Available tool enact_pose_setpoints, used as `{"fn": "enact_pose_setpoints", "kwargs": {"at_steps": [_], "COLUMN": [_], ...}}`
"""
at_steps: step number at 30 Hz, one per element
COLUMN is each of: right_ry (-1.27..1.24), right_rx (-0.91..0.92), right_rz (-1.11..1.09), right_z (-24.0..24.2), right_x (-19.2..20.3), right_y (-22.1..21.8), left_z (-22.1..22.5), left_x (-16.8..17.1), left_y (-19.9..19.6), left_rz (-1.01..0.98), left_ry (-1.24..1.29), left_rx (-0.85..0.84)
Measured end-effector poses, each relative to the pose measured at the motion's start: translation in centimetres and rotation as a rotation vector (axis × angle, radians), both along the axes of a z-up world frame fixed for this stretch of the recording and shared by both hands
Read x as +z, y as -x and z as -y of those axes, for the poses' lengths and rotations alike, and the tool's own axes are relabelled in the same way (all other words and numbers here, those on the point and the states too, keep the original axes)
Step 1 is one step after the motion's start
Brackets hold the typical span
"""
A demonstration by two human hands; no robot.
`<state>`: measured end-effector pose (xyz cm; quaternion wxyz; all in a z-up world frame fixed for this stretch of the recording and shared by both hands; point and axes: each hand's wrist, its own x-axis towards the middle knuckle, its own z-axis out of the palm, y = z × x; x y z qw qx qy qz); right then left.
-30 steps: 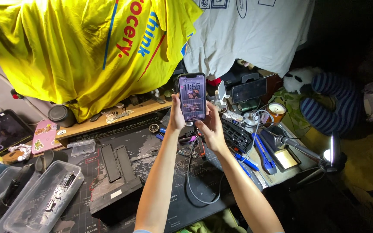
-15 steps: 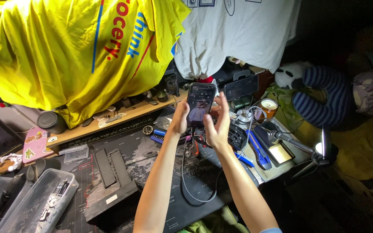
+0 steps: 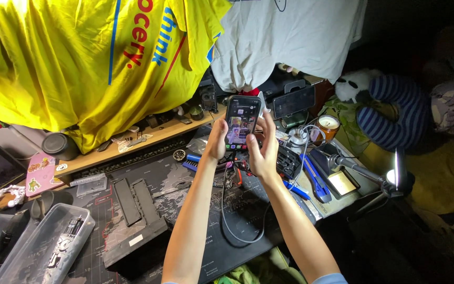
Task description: Repairing a mechanical or electronic component using a small hand tool on a workbench
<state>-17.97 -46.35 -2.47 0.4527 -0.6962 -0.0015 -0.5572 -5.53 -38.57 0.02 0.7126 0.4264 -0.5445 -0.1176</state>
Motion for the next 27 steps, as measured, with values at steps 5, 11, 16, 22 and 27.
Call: {"fn": "enact_pose_setpoints", "kwargs": {"at_steps": [5,11,16,22,27], "right_ry": [-0.091,-0.186,-0.210,-0.201,-0.130], "right_rx": [0.088,0.164,0.193,0.164,0.114], "right_rz": [-0.024,0.003,0.019,0.011,-0.017], "right_z": [0.5,0.1,-0.1,-0.7,-2.2], "right_x": [0.2,-0.1,0.1,0.6,1.5], "right_y": [-0.6,-1.0,-1.0,-0.9,-0.1], "left_z": [-0.2,0.1,-0.3,-0.9,0.6], "left_x": [0.8,0.7,0.9,2.2,-0.5], "left_y": [0.9,0.5,1.0,2.0,0.4], "left_rz": [-0.009,0.008,0.006,0.013,0.026], "left_ry": [0.018,0.027,0.028,0.022,0.004], "left_rx": [-0.011,-0.014,0.006,0.014,0.026]}}
